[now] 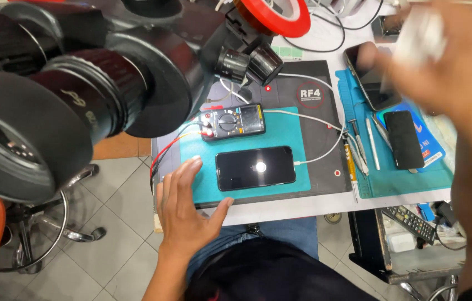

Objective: Testing smartphone components with a multimeter and cleaning the screen at a repair station.

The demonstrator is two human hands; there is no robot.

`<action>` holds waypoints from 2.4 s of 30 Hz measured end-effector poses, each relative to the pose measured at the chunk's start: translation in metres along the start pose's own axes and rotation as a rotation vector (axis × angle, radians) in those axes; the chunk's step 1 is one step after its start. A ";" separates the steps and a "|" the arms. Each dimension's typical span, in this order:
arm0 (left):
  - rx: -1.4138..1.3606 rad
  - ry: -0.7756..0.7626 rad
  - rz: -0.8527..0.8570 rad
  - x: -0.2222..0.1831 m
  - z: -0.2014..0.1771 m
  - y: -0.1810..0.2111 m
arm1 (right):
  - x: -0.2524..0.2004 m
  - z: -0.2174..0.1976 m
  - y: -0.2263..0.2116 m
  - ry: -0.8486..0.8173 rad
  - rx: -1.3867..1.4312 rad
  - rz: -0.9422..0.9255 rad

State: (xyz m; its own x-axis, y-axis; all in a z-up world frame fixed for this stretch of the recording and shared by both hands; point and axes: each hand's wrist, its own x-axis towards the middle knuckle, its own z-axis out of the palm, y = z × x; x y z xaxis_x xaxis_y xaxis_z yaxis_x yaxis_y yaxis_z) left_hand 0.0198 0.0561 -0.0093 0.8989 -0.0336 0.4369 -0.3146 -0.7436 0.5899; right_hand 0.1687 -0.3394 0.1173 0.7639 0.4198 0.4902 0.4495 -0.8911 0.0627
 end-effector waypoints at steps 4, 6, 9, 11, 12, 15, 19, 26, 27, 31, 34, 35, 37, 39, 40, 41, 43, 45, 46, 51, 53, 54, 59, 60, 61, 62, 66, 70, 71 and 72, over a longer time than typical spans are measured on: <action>0.054 -0.153 0.045 0.009 -0.007 -0.001 | -0.077 -0.010 -0.071 -0.170 0.273 0.142; 0.078 -0.212 0.068 0.016 -0.010 -0.005 | -0.099 -0.007 -0.096 -0.198 0.330 0.113; 0.066 -0.283 0.093 0.029 -0.013 -0.013 | -0.131 -0.003 -0.118 -0.186 0.488 0.375; -0.058 -0.368 0.132 0.038 -0.013 -0.019 | -0.164 0.005 -0.120 -0.098 0.470 0.714; -0.056 -0.368 0.133 0.041 -0.011 -0.020 | -0.182 0.015 -0.114 -0.096 0.471 0.714; -0.089 -0.408 0.155 0.044 -0.006 -0.021 | -0.229 0.041 -0.101 0.137 0.364 0.749; -0.074 -0.399 0.186 0.042 -0.003 -0.024 | -0.262 0.060 -0.084 0.453 0.430 0.769; -0.049 -0.353 0.190 0.038 -0.001 -0.025 | -0.302 0.048 -0.056 0.763 0.305 0.716; -0.051 -0.351 0.191 0.040 -0.001 -0.024 | -0.318 0.045 -0.053 0.765 0.303 0.713; -0.074 -0.363 0.181 0.042 -0.003 -0.025 | -0.371 0.035 -0.051 0.641 0.373 0.931; -0.075 -0.369 0.182 0.041 -0.003 -0.026 | -0.387 0.038 -0.053 0.559 0.370 1.092; -0.073 -0.368 0.187 0.040 -0.003 -0.027 | -0.390 0.041 -0.053 0.566 0.370 1.176; -0.106 -0.351 0.185 0.040 -0.005 -0.028 | -0.397 0.052 -0.047 0.594 0.378 1.180; -0.141 -0.325 0.187 0.041 -0.006 -0.030 | -0.402 0.059 -0.040 0.629 0.385 1.175; -0.171 -0.321 0.185 0.041 -0.006 -0.032 | -0.403 0.060 -0.037 0.593 0.331 1.145; -0.201 -0.318 0.184 0.041 -0.006 -0.033 | -0.404 0.061 -0.034 0.556 0.278 1.115; -0.197 -0.330 0.184 0.042 -0.007 -0.033 | -0.393 0.060 -0.030 0.586 0.292 1.124; -0.190 -0.343 0.184 0.044 -0.007 -0.032 | -0.382 0.055 -0.032 0.615 0.309 1.134; -0.196 -0.348 0.183 0.044 -0.007 -0.032 | -0.375 0.053 -0.036 0.560 0.258 1.044; -0.189 -0.374 0.163 0.049 -0.007 -0.032 | -0.307 0.025 -0.074 0.322 0.159 0.804; -0.108 -0.413 0.158 0.050 -0.007 -0.031 | -0.274 0.014 -0.098 0.308 0.260 0.611; -0.103 -0.412 0.152 0.050 -0.009 -0.030 | -0.258 0.016 -0.110 0.305 0.266 0.608; -0.139 -0.393 0.171 0.051 -0.008 -0.029 | -0.193 0.025 -0.184 0.200 0.386 0.365; -0.139 -0.395 0.170 0.050 -0.009 -0.029 | -0.189 0.030 -0.187 0.199 0.387 0.366; -0.140 -0.392 0.169 0.048 -0.009 -0.029 | -0.184 0.035 -0.190 0.219 0.413 0.355; -0.141 -0.386 0.169 0.049 -0.009 -0.030 | -0.178 0.041 -0.192 0.241 0.438 0.340; -0.141 -0.376 0.178 0.050 -0.012 -0.032 | -0.228 0.041 -0.141 0.332 0.280 0.482; -0.139 -0.403 0.168 0.052 -0.010 -0.033 | -0.291 0.029 -0.081 0.275 -0.028 0.518; -0.135 -0.404 0.169 0.052 -0.009 -0.033 | -0.308 0.025 -0.068 0.154 -0.162 0.519; -0.139 -0.406 0.170 0.052 -0.008 -0.032 | -0.327 0.031 -0.062 0.152 -0.166 0.520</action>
State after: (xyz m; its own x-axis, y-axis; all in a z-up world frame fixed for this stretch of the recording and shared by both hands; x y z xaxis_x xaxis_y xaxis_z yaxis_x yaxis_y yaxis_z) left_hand 0.0738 0.0836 -0.0004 0.8689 -0.4270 0.2502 -0.4809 -0.6092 0.6305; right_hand -0.0941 -0.4162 -0.0737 0.7848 -0.1007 0.6115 -0.0567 -0.9942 -0.0909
